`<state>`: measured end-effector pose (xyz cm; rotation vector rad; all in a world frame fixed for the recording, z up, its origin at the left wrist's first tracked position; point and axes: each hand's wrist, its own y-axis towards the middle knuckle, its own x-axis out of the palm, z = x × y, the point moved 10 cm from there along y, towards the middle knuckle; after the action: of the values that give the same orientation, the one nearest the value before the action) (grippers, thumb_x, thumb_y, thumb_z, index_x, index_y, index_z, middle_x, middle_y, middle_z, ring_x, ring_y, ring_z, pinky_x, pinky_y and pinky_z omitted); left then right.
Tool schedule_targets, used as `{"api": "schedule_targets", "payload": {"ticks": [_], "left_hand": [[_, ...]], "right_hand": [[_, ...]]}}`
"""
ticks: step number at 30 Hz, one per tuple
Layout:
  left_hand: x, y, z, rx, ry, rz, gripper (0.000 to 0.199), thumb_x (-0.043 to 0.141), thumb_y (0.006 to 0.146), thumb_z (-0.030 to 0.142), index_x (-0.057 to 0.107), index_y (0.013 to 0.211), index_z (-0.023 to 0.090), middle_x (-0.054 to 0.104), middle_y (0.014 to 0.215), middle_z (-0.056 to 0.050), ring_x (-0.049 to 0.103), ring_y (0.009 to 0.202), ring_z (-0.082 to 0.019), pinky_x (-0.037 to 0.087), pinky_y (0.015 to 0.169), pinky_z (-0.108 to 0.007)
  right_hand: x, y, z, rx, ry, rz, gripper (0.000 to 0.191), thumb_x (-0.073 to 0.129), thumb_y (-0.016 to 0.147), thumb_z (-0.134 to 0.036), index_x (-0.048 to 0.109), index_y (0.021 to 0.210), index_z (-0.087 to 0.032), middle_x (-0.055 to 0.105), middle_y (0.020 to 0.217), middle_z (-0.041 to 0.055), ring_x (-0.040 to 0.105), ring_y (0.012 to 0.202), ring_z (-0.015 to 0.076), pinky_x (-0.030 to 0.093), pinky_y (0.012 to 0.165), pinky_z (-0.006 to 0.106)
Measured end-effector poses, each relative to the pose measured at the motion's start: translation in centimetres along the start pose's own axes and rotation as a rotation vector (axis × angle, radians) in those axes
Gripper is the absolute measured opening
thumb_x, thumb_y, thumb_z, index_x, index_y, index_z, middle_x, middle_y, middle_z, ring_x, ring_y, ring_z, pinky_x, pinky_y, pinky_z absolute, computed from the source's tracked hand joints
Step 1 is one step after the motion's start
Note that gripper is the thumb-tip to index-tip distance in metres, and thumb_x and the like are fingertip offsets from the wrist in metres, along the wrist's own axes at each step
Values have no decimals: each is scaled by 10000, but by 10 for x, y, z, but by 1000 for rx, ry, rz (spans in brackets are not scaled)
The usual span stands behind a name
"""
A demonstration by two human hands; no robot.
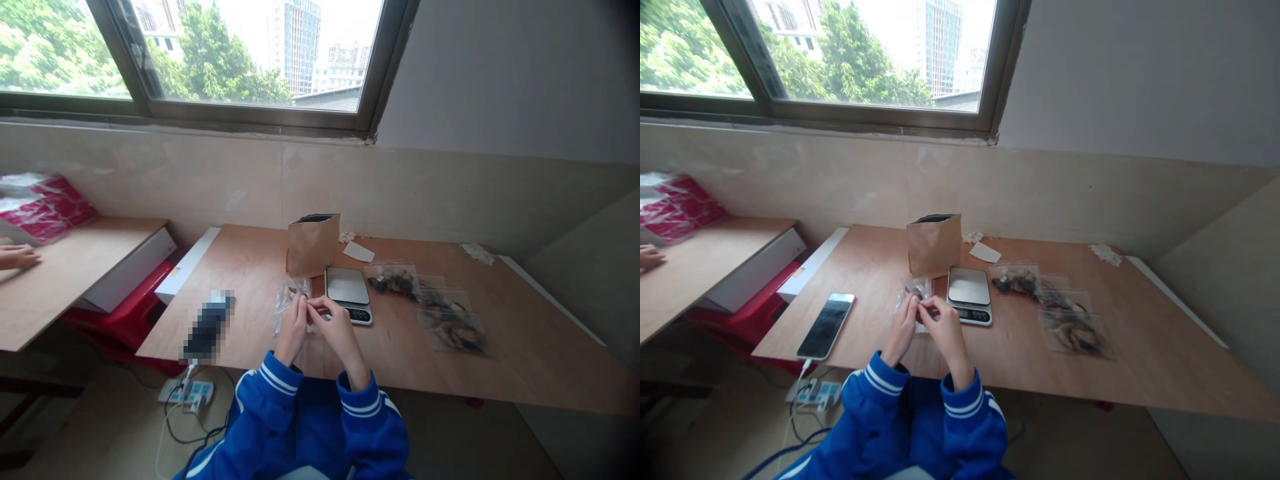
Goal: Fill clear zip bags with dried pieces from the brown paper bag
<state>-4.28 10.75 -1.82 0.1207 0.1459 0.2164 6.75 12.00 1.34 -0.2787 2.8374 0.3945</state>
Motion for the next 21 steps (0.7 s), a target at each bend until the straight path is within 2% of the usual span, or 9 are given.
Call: {"api": "schedule_targets", "payload": {"ticks": [7,11,13,17,19,21], "left_hand": [[2,0,3,46,58,-87,305,387,952,418,523,785,201,567,717,-6,550,682,-157,420,634,-266],[6,-3,13,102,82,-141,315,387,951,408,477,724,208,501,620,18,488,570,-135,366,555,-249],[-1,-2,16,114,107,-117,320,378,950,391,456,698,211,480,586,27,467,541,-128,350,544,-247],[-28,2,12,71,170,17,340,395,923,395,430,638,213,438,531,38,438,512,-122,331,537,-248],[-31,5,7,61,167,-3,366,416,906,430,440,615,209,447,535,33,448,523,-123,347,548,-250],[-29,8,0,55,110,-12,400,411,903,471,460,610,203,481,567,19,486,568,-131,389,587,-255]], "right_hand": [[1,-2,-6,46,-62,7,247,534,874,-406,602,716,-229,695,704,19,674,673,188,526,631,277],[-4,-2,-4,40,-38,84,252,526,867,-428,585,717,-234,670,646,11,655,606,185,525,600,281],[-19,-3,3,49,-61,203,261,528,857,-453,579,728,-232,675,663,22,652,607,190,522,585,284],[-66,-9,27,125,-55,505,332,521,847,-539,561,784,-216,712,809,75,667,596,197,516,539,289],[-76,-9,32,129,-2,536,363,524,842,-574,545,805,-214,717,868,95,673,586,193,528,549,295],[-77,-7,30,111,61,532,369,526,843,-586,520,818,-218,715,883,97,671,576,185,540,566,303]]}}
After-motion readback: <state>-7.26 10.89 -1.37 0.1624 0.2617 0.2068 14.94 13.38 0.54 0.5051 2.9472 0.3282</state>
